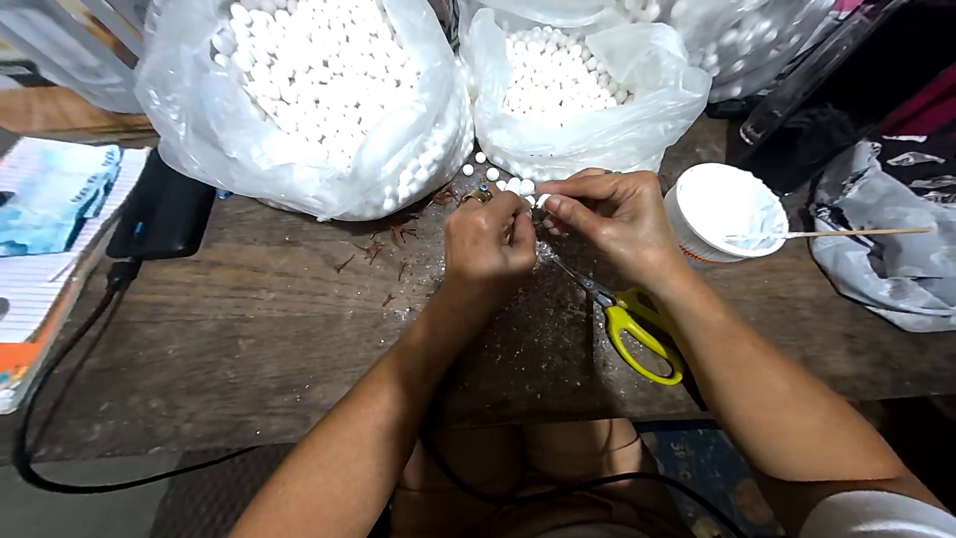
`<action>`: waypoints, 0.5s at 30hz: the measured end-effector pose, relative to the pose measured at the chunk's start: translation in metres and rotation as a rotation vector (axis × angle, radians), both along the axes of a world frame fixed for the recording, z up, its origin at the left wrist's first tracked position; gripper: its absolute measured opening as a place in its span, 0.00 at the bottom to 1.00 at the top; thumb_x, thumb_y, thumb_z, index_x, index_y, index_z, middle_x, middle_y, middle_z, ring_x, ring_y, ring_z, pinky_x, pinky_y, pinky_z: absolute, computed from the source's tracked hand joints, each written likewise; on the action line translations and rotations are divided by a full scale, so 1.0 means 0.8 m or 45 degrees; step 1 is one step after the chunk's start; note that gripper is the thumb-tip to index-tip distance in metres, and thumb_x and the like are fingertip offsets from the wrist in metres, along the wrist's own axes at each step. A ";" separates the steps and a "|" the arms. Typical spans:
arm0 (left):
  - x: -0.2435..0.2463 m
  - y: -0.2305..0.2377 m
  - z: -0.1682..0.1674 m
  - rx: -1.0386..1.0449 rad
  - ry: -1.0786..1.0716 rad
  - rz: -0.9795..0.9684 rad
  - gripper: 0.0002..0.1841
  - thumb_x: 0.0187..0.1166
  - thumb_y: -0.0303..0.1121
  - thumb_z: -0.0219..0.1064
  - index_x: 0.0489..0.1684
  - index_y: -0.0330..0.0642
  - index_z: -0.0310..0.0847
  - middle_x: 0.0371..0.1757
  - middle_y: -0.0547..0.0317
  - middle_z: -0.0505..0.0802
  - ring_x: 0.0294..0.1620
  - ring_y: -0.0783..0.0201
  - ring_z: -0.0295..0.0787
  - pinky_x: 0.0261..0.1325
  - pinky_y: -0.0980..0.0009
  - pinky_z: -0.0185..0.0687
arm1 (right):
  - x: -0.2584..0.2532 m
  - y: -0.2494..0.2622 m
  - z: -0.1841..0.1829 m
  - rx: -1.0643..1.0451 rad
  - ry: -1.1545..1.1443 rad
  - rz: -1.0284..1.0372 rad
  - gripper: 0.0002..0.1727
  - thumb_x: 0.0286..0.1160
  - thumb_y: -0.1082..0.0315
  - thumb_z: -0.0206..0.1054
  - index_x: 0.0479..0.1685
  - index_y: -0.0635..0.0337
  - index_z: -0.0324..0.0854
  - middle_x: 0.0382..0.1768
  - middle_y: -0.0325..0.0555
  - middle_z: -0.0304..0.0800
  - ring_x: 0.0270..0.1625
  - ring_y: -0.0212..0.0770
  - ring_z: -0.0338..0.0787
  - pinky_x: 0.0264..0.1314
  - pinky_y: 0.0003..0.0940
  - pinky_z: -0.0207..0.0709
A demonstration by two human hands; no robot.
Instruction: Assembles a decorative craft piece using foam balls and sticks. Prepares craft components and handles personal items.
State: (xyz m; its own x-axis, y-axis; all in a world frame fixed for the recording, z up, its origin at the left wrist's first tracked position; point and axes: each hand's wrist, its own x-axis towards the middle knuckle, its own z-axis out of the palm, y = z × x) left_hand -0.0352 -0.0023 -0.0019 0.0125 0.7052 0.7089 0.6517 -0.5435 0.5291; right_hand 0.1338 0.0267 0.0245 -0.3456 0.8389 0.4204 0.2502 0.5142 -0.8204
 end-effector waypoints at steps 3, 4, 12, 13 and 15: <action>0.001 0.001 0.000 0.006 -0.018 0.008 0.08 0.68 0.22 0.64 0.27 0.32 0.90 0.19 0.52 0.86 0.20 0.66 0.78 0.28 0.72 0.69 | 0.005 0.000 0.004 0.063 -0.039 0.015 0.11 0.76 0.76 0.68 0.53 0.70 0.89 0.44 0.42 0.92 0.41 0.21 0.90 0.49 0.16 0.86; 0.002 0.001 0.000 0.012 -0.023 0.014 0.08 0.67 0.22 0.64 0.27 0.32 0.90 0.19 0.52 0.87 0.20 0.67 0.78 0.28 0.72 0.69 | 0.006 0.001 0.003 0.080 -0.037 0.016 0.11 0.75 0.76 0.68 0.53 0.70 0.88 0.44 0.43 0.92 0.42 0.21 0.90 0.50 0.16 0.86; 0.005 0.000 -0.001 0.014 -0.040 -0.003 0.07 0.68 0.22 0.65 0.28 0.32 0.91 0.20 0.51 0.87 0.21 0.67 0.78 0.28 0.74 0.69 | 0.004 0.002 0.000 0.101 -0.033 0.009 0.08 0.74 0.76 0.69 0.47 0.68 0.90 0.42 0.42 0.93 0.40 0.20 0.90 0.48 0.16 0.86; 0.004 0.000 -0.001 0.017 -0.043 -0.005 0.07 0.68 0.22 0.65 0.28 0.31 0.91 0.20 0.51 0.87 0.21 0.67 0.78 0.28 0.74 0.69 | 0.004 0.002 -0.001 0.095 -0.017 0.009 0.08 0.74 0.76 0.69 0.47 0.68 0.90 0.42 0.42 0.93 0.40 0.20 0.90 0.49 0.16 0.86; 0.004 0.000 -0.001 0.019 -0.046 -0.006 0.07 0.68 0.21 0.65 0.28 0.31 0.91 0.21 0.51 0.87 0.21 0.67 0.78 0.29 0.74 0.69 | 0.002 0.002 -0.003 0.101 0.007 0.006 0.09 0.73 0.77 0.69 0.47 0.69 0.90 0.43 0.42 0.93 0.40 0.20 0.91 0.49 0.16 0.86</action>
State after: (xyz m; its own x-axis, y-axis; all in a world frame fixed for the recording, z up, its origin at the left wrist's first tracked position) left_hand -0.0318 -0.0023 -0.0028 -0.0097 0.6946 0.7193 0.6298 -0.5545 0.5439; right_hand 0.1354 0.0282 0.0219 -0.3470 0.8014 0.4872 0.2433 0.5786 -0.7785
